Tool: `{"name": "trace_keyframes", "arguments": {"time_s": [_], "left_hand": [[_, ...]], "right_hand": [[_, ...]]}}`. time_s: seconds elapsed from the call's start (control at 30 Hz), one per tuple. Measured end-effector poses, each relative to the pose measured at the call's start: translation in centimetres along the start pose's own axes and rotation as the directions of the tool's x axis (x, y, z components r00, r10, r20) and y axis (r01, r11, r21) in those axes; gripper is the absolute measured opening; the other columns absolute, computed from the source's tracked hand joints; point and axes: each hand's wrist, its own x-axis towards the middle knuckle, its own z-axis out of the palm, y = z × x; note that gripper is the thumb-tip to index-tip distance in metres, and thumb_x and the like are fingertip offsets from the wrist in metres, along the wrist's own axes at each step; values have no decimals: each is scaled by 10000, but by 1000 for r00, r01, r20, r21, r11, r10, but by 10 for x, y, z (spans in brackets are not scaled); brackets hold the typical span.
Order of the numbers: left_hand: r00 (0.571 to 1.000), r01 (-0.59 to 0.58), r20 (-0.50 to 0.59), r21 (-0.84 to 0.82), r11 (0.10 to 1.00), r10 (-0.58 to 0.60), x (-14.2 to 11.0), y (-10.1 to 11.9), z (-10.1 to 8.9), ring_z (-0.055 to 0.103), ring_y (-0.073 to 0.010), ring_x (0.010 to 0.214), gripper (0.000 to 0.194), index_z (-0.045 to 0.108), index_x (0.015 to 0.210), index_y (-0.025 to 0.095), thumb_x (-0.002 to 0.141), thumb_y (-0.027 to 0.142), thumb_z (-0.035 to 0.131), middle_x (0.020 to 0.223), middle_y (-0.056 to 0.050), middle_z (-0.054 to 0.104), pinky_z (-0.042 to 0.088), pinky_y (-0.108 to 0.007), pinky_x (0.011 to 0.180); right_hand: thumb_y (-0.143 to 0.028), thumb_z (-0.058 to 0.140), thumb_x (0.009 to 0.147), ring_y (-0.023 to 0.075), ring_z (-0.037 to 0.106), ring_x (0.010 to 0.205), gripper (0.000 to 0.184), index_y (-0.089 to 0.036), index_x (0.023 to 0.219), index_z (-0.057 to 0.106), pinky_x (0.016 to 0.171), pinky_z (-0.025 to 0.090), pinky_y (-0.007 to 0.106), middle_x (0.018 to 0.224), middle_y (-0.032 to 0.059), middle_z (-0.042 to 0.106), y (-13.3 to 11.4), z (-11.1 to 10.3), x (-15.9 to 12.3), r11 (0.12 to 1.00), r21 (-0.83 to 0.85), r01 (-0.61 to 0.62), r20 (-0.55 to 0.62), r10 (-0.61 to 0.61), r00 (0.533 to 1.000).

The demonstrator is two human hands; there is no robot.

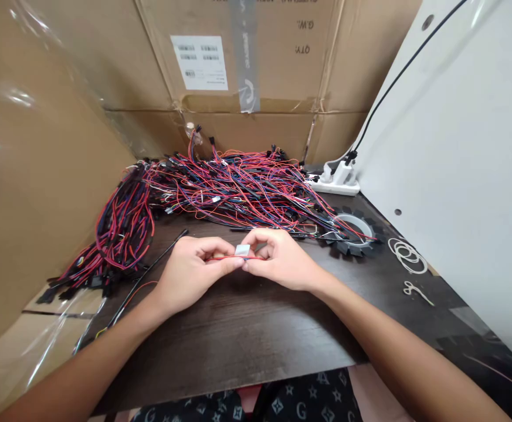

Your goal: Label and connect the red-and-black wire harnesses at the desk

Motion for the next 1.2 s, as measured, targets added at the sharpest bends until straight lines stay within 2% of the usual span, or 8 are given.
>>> {"name": "trace_keyframes", "arguments": {"time_s": [0.2, 0.37, 0.53, 0.67, 0.77, 0.97, 1.1, 1.2], "left_hand": [[1000, 22, -9, -32, 999, -23, 0, 0, 0, 339, -44, 418, 157, 693, 620, 119, 730, 228, 665, 448, 40, 515, 289, -168, 422], [996, 88, 26, -73, 993, -86, 0, 2, 0, 402, -49, 458, 76, 679, 645, 107, 680, 169, 650, 512, 25, 563, 304, -158, 437], [989, 142, 42, -85, 986, -138, 0, 1, 1, 451, -65, 511, 85, 674, 672, 100, 669, 176, 637, 580, -2, 604, 340, -167, 477], [988, 155, 23, -88, 984, -153, 0, -2, 1, 408, -62, 493, 131, 676, 688, 102, 689, 230, 648, 542, 14, 549, 308, -173, 463], [986, 166, 17, -92, 982, -165, 0, -2, 2, 381, -57, 480, 140, 677, 688, 105, 693, 243, 652, 527, 24, 524, 287, -175, 451], [984, 177, 14, 0, 984, -177, -1, 0, 2, 324, -53, 449, 127, 680, 673, 102, 702, 206, 613, 466, 47, 447, 248, -185, 440], [995, 91, 41, 101, 991, -95, 1, 0, 1, 339, -57, 465, 154, 687, 668, 107, 723, 171, 558, 469, 45, 448, 261, -196, 474], [984, 141, 98, 74, 987, -148, 2, -2, 1, 391, -68, 503, 157, 672, 647, 105, 717, 176, 551, 519, 20, 522, 290, -202, 503]], "right_hand": [[-310, 758, 681, 44, 439, 521, 291, -129, 726, 535, 485, 304, 187, 651, -31, 538, -2, 1, 2, 999, 52, 8, -1, -8, 1000], [-345, 760, 693, 22, 338, 438, 306, -135, 705, 538, 420, 230, 176, 522, -76, 455, -4, 1, 2, 994, 106, 24, -29, -21, 999], [-360, 773, 673, 27, 331, 416, 330, -136, 709, 534, 389, 200, 174, 491, -81, 442, -1, 1, 1, 986, 164, -34, -44, 41, 998], [-342, 777, 660, 23, 324, 407, 317, -133, 709, 544, 383, 187, 173, 497, -80, 445, 0, 2, 1, 983, 179, -48, -56, 59, 997], [-292, 783, 640, 24, 345, 420, 277, -130, 707, 568, 391, 216, 172, 522, -70, 474, -2, 3, 2, 989, 144, -20, -91, 34, 995], [-171, 731, 618, 75, 526, 582, 127, -130, 660, 618, 566, 414, 211, 654, -2, 611, -2, 5, 5, 996, 55, 75, -170, -65, 983], [-163, 676, 634, 89, 521, 590, 41, -143, 647, 643, 567, 416, 224, 660, 7, 621, 3, 5, 5, 992, -44, 115, -192, -121, 974], [-134, 621, 640, 83, 487, 560, 38, -147, 651, 655, 530, 384, 218, 653, 5, 613, 5, 3, 4, 980, -147, 133, -178, -158, 971]]}}
